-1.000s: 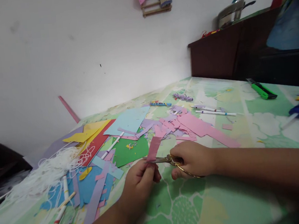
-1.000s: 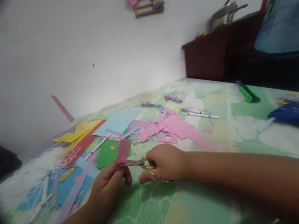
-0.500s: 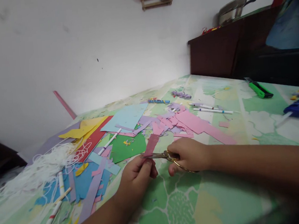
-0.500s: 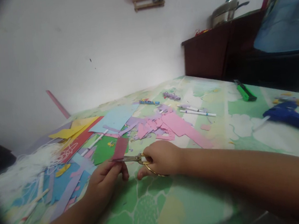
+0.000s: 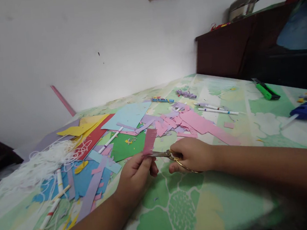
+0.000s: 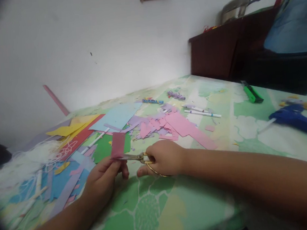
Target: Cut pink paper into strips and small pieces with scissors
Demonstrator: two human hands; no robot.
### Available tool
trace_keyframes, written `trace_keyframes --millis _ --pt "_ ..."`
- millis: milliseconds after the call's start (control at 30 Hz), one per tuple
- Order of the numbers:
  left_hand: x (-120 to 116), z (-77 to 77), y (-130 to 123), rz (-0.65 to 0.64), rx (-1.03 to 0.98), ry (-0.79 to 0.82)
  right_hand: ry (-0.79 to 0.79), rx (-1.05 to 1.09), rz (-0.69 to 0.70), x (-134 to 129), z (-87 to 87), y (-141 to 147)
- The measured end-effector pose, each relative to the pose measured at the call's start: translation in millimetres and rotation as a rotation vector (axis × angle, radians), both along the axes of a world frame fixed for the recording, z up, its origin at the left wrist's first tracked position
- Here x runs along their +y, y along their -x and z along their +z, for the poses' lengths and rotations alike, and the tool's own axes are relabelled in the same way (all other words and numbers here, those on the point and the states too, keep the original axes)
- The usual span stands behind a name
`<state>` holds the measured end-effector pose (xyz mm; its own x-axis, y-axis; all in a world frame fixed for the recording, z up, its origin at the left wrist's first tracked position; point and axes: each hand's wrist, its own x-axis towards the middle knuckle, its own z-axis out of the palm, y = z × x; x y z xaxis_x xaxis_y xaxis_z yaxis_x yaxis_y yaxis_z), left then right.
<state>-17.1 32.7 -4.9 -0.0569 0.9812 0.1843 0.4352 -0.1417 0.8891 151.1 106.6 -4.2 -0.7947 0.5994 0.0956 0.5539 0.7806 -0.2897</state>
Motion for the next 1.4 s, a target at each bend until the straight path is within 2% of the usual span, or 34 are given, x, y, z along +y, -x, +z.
trace_keyframes --millis 333,433,600,700,1167,1400 --pt "2.8 -2.4 -0.7 -0.032 -0.112 0.101 -0.021 -0.037 -0.017 2.1 -0.7 1.6" --pt "2.7 -0.6 -1.3 -0.013 -0.049 0.102 -0.008 -0.045 -0.018 2.6 -0.2 1.7" --pt "1.1 3.3 -1.4 0.026 0.174 0.084 -0.018 -0.045 0.004 3.5 -0.2 2.0" --pt "1.2 3.0 -0.5 0.022 0.204 0.059 -0.02 -0.059 0.016 4.7 -0.4 2.4" --pt "1.1 2.0 -3.5 0.03 -0.023 0.079 -0.013 -0.047 -0.001 7.8 0.3 2.8" --pt "-0.4 2.5 -3.0 0.041 -0.015 0.073 -0.008 -0.065 -0.025 7.3 0.5 4.0"
